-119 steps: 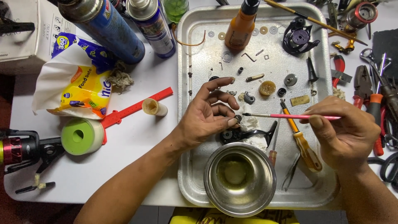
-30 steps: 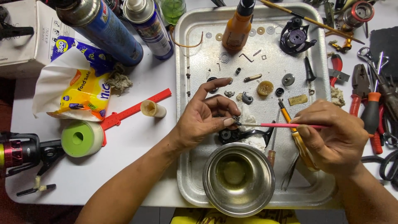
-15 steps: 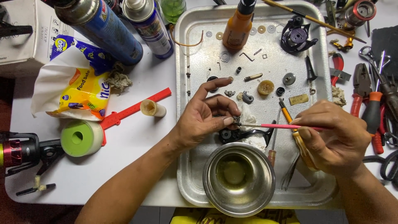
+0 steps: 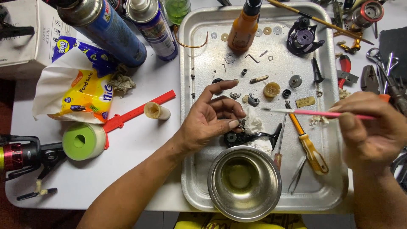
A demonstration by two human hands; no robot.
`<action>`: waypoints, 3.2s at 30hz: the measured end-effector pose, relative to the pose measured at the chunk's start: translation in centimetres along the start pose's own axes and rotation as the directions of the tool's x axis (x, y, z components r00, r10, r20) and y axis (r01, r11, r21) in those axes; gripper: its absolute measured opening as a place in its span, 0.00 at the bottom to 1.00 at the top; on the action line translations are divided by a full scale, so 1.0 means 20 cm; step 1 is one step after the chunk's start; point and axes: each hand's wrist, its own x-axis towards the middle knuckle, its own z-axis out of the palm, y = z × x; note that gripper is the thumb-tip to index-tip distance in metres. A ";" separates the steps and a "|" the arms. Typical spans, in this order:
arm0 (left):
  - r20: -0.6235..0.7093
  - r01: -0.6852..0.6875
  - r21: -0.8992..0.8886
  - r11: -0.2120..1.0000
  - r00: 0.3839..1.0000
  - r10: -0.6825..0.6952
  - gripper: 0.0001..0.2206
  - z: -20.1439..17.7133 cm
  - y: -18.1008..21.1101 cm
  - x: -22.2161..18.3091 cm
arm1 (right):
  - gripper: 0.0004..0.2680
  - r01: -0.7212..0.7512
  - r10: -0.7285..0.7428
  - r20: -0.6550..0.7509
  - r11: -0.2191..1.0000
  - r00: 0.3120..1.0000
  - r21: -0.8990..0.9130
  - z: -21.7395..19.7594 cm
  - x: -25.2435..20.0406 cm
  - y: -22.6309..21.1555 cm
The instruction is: Cleaning and lubricating the internal components of a fishing reel during a repair process.
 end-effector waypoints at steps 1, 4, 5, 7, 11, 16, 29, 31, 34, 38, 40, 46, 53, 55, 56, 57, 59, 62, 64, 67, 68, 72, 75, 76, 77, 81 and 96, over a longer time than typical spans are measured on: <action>0.001 0.001 0.001 1.000 1.000 -0.001 0.29 0.00 0.00 0.00 | 0.06 0.000 0.000 -0.002 1.000 1.000 -0.001 -0.02 0.01 0.03; -0.002 -0.011 0.031 0.999 1.000 0.011 0.29 0.01 0.00 0.00 | 0.04 -0.227 0.238 -0.087 0.966 0.967 0.124 -0.08 0.05 0.07; -0.010 0.003 0.000 1.000 1.000 -0.003 0.29 0.01 0.01 0.00 | 0.05 -0.366 0.380 -0.099 0.921 0.920 0.136 -0.09 0.08 0.04; -0.011 0.015 -0.029 0.999 1.000 -0.015 0.29 0.01 0.00 0.00 | 0.07 -0.491 0.509 -0.120 0.858 0.852 0.151 -0.12 0.14 0.02; -0.012 0.004 -0.010 1.000 1.000 -0.005 0.29 0.00 -0.01 0.00 | 0.07 -0.537 0.560 -0.062 0.817 0.826 0.212 -0.15 0.20 0.03; -0.022 0.007 0.013 1.000 1.000 -0.007 0.29 0.01 0.00 0.00 | 0.06 -0.483 0.510 0.195 0.859 0.838 -0.171 -0.15 0.29 -0.04; -0.035 -0.009 0.020 1.000 0.999 0.009 0.29 0.01 -0.01 0.00 | 0.05 -0.352 0.555 0.273 0.764 0.786 -0.541 -0.12 0.29 0.06; -0.038 -0.005 0.023 1.000 0.999 0.006 0.29 0.01 -0.01 0.00 | 0.05 -0.337 0.584 0.275 0.724 0.764 -0.602 -0.12 0.29 0.07; -0.047 0.000 0.027 1.000 0.999 0.001 0.29 0.01 -0.01 0.00 | 0.06 -0.236 0.535 0.321 0.730 0.782 -0.641 -0.12 0.27 0.08; -0.034 -0.024 0.016 1.000 0.999 0.025 0.29 0.01 -0.02 0.00 | 0.08 -0.111 0.452 0.346 0.724 0.822 -0.681 -0.13 0.24 0.15; -0.037 -0.022 0.018 1.000 0.999 0.023 0.29 0.01 -0.01 0.01 | 0.09 -0.024 0.374 0.374 0.733 0.848 -0.680 -0.14 0.22 0.19; -0.038 -0.021 0.031 0.999 0.999 0.023 0.29 0.02 0.00 0.00 | 0.06 0.177 0.018 0.339 0.826 0.940 -0.534 -0.03 0.22 0.00; -0.006 -0.036 0.021 0.999 0.999 0.036 0.29 0.02 0.00 -0.01 | 0.12 0.277 -0.143 0.556 0.946 0.819 -0.166 0.25 0.25 -0.25; 0.001 -0.046 0.032 0.998 0.999 0.046 0.28 0.02 0.00 -0.01 | 0.13 0.288 -0.165 0.592 0.950 0.789 -0.119 0.31 0.27 -0.26; 0.002 -0.055 0.043 0.998 0.998 0.055 0.28 0.02 0.00 -0.01 | 0.12 0.270 -0.171 0.609 0.960 0.774 -0.074 0.33 0.28 -0.26; 0.003 -0.064 0.053 0.997 0.998 0.064 0.28 0.02 0.01 -0.01 | 0.10 0.251 -0.178 0.626 0.968 0.760 -0.029 0.36 0.29 -0.26; -0.006 -0.065 0.056 0.996 0.998 0.065 0.29 0.02 0.01 -0.01 | 0.09 0.241 -0.187 0.623 0.970 0.759 -0.002 0.37 0.30 -0.27; -0.009 -0.067 0.064 0.996 0.998 0.068 0.29 0.01 0.01 -0.01 | 0.08 0.197 -0.167 0.639 0.980 0.751 0.024 0.37 0.30 -0.25; 0.002 -0.067 0.073 0.995 0.998 0.067 0.29 0.02 0.01 -0.01 | 0.09 0.163 -0.138 0.652 0.986 0.746 0.022 0.36 0.29 -0.24; 0.021 -0.062 0.085 0.994 0.998 0.061 0.29 0.03 0.01 -0.01 | 0.08 0.188 -0.159 0.653 0.982 0.740 0.026 0.36 0.29 -0.22; 0.012 -0.056 0.088 0.995 0.998 0.055 0.29 0.03 0.01 -0.01 | 0.08 0.180 -0.159 0.651 0.983 0.742 0.036 0.36 0.29 -0.23; 0.038 -0.051 0.081 0.995 0.998 0.048 0.30 0.04 0.02 -0.02 | 0.06 0.166 -0.173 0.642 0.983 0.747 0.072 0.34 0.30 -0.23; 0.123 -0.117 0.258 0.959 0.989 0.088 0.28 0.04 0.04 -0.02 | 0.07 0.108 -0.095 0.608 0.994 0.788 0.015 0.26 0.31 -0.22; 0.127 -0.115 0.263 0.958 0.988 0.084 0.28 0.07 0.08 -0.03 | 0.07 0.107 -0.095 0.602 0.994 0.793 0.016 0.22 0.32 -0.22; 0.145 -0.173 0.557 0.812 0.983 0.110 0.24 0.11 0.11 -0.03 | 0.08 0.097 -0.082 0.562 0.995 0.823 0.003 0.18 0.33 -0.22; 0.340 -0.345 0.924 0.167 0.939 0.059 0.23 0.16 0.09 0.01 | 0.07 0.048 -0.012 0.472 0.997 0.881 -0.066 0.04 0.30 -0.16; 0.349 -0.479 0.843 -0.244 0.833 -0.429 0.05 0.28 0.01 0.20 | 0.07 0.009 0.014 0.411 0.999 0.911 -0.054 -0.06 0.19 -0.12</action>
